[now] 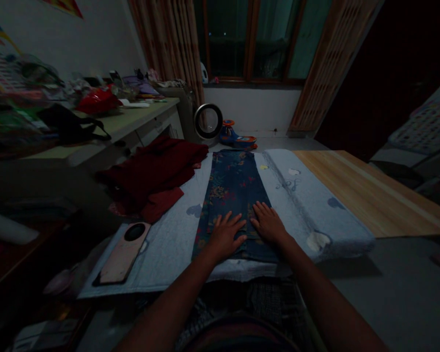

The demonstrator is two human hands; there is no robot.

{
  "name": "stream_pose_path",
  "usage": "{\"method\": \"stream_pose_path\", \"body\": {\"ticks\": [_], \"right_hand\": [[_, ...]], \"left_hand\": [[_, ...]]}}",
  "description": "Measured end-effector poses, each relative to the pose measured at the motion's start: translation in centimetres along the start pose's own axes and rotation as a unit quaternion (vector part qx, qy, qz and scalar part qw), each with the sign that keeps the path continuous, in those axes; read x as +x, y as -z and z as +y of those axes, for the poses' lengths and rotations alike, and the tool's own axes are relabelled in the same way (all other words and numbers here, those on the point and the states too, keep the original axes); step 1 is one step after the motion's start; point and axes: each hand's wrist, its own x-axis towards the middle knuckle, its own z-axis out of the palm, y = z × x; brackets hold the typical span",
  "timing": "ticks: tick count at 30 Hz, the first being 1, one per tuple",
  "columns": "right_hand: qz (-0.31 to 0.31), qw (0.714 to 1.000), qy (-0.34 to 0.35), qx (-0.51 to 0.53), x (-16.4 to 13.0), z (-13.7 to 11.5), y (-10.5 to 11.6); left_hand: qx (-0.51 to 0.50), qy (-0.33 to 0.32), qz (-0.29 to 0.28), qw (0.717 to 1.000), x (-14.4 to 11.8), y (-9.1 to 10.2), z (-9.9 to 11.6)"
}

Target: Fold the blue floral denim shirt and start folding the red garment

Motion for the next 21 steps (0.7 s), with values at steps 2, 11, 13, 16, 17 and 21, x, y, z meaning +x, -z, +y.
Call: {"method": "stream_pose_path", "body": {"ticks": [2, 11, 13, 16, 17, 21], "right_hand": [[-0.011, 0.999, -0.029, -0.008, 0.7, 0.3, 0.7], [0.002, 0.991, 0.111, 0.077, 5.5, -2.6, 1.0], [0.004, 0.991, 0.119, 0.066, 6.1, -2.9, 0.2], [0.012, 0.994, 0.104, 0.041, 6.9, -2.4, -0.3], [0.011, 0.995, 0.096, 0.035, 7.3, -2.1, -0.3], [0.001, 0.998, 0.056, 0.022, 8.5, -0.9, -0.1]], "left_hand": [[0.002, 0.001, 0.002, 1.000, 0.0, 0.0, 0.1], [-0.037, 0.006, 0.041, 0.998, -0.5, 0.3, 0.4], [-0.048, 0.006, 0.048, 0.998, -0.6, 0.4, 0.4], [-0.053, 0.006, 0.048, 0.997, -0.6, 0.6, 0.4], [-0.052, 0.008, 0.046, 0.998, -0.5, 0.6, 0.5], [-0.043, 0.011, 0.042, 0.998, -0.4, 1.0, 0.6]]}}
